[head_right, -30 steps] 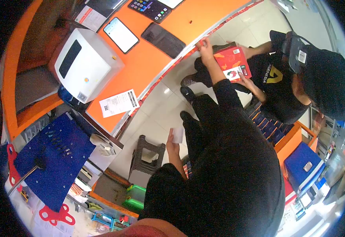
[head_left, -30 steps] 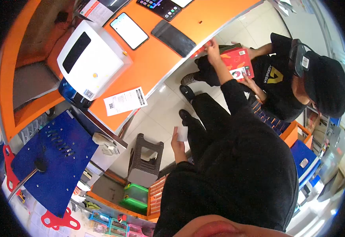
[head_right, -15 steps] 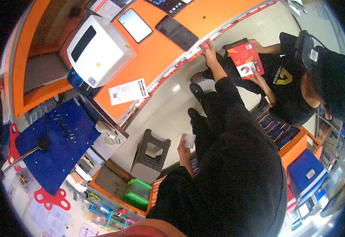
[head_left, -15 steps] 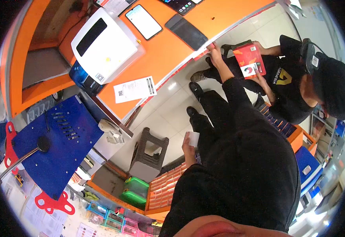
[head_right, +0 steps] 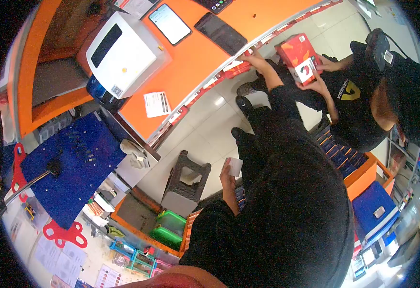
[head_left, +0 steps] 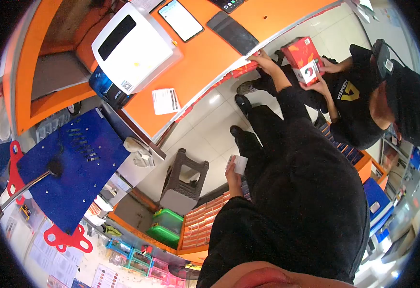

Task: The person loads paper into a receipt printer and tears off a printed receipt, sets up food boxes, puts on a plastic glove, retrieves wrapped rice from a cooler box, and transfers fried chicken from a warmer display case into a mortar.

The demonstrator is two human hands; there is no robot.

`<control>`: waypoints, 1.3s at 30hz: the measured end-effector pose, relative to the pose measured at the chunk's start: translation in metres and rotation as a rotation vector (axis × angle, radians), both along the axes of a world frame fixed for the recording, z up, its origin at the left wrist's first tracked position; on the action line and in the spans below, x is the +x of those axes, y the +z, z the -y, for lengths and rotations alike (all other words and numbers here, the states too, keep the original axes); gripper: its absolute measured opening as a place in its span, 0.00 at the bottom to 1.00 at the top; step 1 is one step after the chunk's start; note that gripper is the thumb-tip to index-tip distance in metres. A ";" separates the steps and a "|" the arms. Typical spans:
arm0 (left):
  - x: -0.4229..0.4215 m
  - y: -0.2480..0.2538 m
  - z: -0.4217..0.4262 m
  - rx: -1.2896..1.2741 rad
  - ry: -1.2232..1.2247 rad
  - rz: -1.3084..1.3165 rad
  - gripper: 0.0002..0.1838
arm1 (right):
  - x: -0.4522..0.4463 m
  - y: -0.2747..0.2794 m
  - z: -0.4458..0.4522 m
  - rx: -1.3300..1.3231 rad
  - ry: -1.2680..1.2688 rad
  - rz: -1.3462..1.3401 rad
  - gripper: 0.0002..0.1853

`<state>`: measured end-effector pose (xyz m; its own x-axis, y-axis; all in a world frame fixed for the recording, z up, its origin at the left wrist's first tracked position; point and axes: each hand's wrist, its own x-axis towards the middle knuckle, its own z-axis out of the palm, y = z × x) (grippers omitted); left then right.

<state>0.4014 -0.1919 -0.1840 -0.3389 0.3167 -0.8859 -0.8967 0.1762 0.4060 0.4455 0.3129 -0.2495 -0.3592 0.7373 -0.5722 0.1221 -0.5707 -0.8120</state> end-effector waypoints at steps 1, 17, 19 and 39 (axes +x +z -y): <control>0.000 -0.001 0.003 0.004 0.006 -0.009 0.21 | 0.004 0.014 0.010 -0.032 -0.012 0.032 0.46; 0.019 0.088 0.097 0.489 0.501 -0.070 0.46 | 0.054 0.231 0.336 -0.774 0.628 -0.244 0.41; 0.034 0.136 0.129 0.402 0.610 -0.299 0.44 | 0.046 0.253 0.383 -0.852 0.809 -0.308 0.41; 0.299 0.392 0.399 -0.580 1.859 -1.254 0.58 | 0.152 0.472 0.867 0.710 2.272 -1.360 0.54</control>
